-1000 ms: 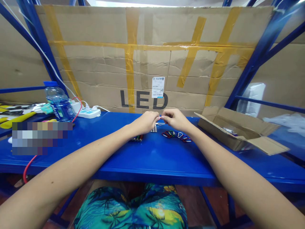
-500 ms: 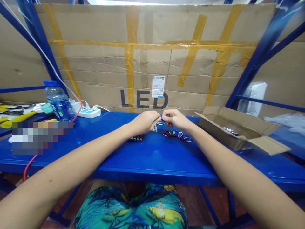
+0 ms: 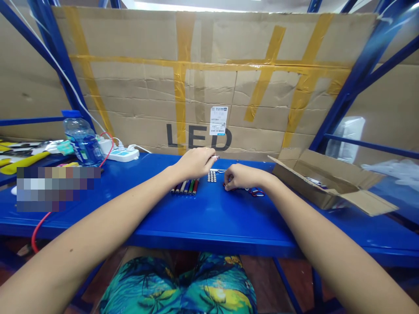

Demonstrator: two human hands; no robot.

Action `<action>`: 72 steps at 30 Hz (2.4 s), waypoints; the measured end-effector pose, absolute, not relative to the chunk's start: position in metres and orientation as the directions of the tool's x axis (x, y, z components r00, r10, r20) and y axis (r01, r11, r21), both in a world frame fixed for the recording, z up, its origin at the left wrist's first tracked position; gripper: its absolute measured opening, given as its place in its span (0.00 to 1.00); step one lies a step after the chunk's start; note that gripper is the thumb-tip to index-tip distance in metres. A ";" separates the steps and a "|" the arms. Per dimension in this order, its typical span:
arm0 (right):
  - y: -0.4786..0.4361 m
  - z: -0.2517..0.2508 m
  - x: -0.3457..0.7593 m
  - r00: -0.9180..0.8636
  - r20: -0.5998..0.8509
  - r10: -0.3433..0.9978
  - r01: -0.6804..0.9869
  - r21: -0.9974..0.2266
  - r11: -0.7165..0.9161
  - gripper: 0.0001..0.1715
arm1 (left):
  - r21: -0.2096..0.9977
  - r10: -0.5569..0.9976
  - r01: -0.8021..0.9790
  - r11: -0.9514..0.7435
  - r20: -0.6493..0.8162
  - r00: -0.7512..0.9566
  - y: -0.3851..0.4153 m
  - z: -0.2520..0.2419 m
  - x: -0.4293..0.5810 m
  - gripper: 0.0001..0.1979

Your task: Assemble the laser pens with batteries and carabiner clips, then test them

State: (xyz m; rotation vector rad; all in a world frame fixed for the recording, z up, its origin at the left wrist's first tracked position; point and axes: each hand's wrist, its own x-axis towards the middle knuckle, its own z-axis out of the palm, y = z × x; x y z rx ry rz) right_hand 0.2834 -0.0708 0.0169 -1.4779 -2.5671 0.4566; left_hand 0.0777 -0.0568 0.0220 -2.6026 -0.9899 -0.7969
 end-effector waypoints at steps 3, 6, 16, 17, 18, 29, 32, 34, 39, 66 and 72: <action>-0.076 0.013 0.279 -0.512 -0.027 0.859 0.820 -0.312 0.479 0.04 | -0.059 0.550 0.682 -0.729 0.544 0.634 -0.057 0.021 0.078 0.13; -0.084 0.015 0.273 -0.549 -0.051 0.834 0.800 -0.323 0.506 0.05 | -0.059 0.554 0.676 -0.734 0.523 0.647 -0.057 0.021 0.077 0.13; -0.080 0.030 0.285 -0.611 0.139 0.779 0.499 -0.697 0.515 0.07 | 0.375 0.585 0.450 -0.811 0.481 0.653 -0.061 0.027 0.079 0.07; -0.079 0.031 0.287 -0.606 0.143 0.782 0.476 -0.723 0.500 0.08 | 0.379 0.578 0.438 -0.815 0.482 0.659 -0.060 0.027 0.080 0.06; -0.078 0.031 0.288 -0.606 0.146 0.782 0.452 -0.746 0.489 0.08 | 0.378 0.569 0.427 -0.821 0.484 0.665 -0.059 0.026 0.080 0.06; -0.074 0.026 0.283 -0.549 0.164 0.820 -0.001 -0.981 0.195 0.10 | 0.339 0.525 0.417 -0.843 0.685 0.505 -0.055 0.021 0.080 0.09; -0.073 0.025 0.280 -0.487 0.181 0.855 -0.052 -0.983 0.178 0.08 | 0.323 0.509 0.416 -0.850 0.707 0.490 -0.055 0.020 0.082 0.09; -0.072 0.024 0.279 -0.449 0.194 0.872 -0.081 -0.981 0.177 0.06 | 0.305 0.497 0.421 -0.854 0.715 0.491 -0.054 0.018 0.083 0.09; -0.068 0.019 0.278 -0.395 0.220 0.892 -0.093 -0.976 0.199 0.04 | 0.260 0.477 0.443 -0.858 0.724 0.499 -0.052 0.015 0.084 0.09; -0.069 0.013 0.275 -0.317 0.586 0.746 0.634 -0.454 0.626 0.07 | -0.071 0.492 0.651 -0.756 0.594 0.636 -0.060 0.016 0.085 0.09; -0.070 0.014 0.275 -0.238 0.559 0.794 0.571 -0.581 0.580 0.06 | 0.037 0.552 0.682 -0.731 0.620 0.558 -0.053 0.017 0.080 0.09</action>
